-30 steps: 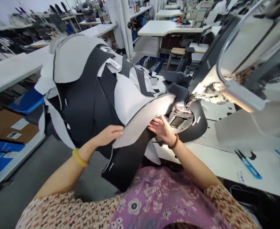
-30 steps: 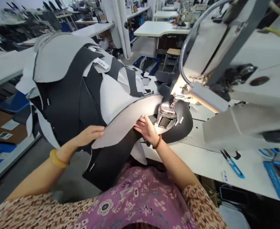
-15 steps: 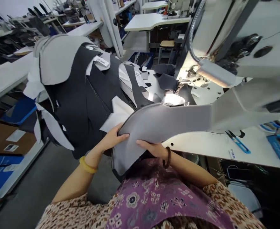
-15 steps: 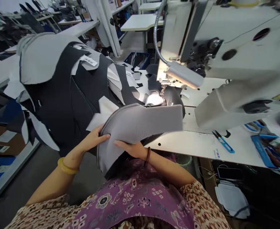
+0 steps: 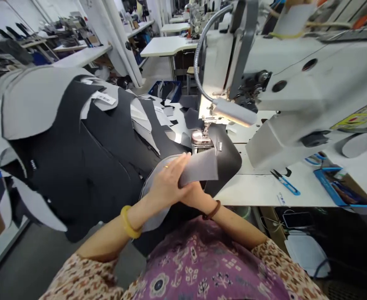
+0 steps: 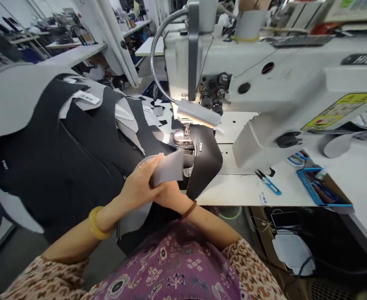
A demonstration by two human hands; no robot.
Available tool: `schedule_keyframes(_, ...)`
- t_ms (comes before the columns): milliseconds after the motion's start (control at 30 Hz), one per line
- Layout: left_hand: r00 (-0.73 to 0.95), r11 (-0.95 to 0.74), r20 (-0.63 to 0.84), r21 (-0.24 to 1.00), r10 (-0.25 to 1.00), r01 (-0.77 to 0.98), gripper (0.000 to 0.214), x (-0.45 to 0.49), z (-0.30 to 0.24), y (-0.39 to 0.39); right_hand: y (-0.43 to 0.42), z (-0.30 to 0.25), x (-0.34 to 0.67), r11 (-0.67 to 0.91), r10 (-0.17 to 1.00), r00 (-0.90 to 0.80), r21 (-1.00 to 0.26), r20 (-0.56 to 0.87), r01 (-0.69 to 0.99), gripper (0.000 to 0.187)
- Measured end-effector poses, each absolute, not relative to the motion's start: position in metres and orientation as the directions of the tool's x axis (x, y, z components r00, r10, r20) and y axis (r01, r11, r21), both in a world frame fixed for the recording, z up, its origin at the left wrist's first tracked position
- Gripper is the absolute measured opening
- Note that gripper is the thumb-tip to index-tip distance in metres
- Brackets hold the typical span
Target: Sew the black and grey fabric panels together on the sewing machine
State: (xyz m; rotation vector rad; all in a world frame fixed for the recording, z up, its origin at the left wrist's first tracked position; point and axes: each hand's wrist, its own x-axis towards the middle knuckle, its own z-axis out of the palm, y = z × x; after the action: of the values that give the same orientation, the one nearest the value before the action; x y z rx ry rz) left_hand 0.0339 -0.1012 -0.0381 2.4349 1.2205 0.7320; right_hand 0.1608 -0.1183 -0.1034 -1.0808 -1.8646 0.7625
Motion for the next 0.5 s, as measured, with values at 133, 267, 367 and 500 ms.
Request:
schedule_keyframes(133,0.455,-0.572,0.348,0.452,0.819,0.684,0.036,0.045,-0.036,-0.091,-0.105,-0.104,0.174,0.493,0.854,-0.142,-0.689,0.501,0.531,0.041)
schedule_keyframes(267,0.479,-0.603,0.366,0.49,0.798,0.63,0.034,0.04,-0.023,-0.075,-0.082,-0.098,0.194,0.302,0.894,0.138,-0.802,0.425,0.515,0.051)
schedule_keyframes(367,0.486,-0.646,0.426,0.458,0.763,0.611,0.033,0.033,-0.012,-0.068,-0.073,-0.095,0.193,0.099,0.981,0.124,-0.928,0.152,0.36,0.024)
schedule_keyframes(500,0.443,-0.679,0.556,0.34,0.703,0.651,0.036,0.02,-0.015,-0.061,-0.079,-0.102,0.178,0.03,0.982,0.168,-0.944,0.089,0.328,0.029)
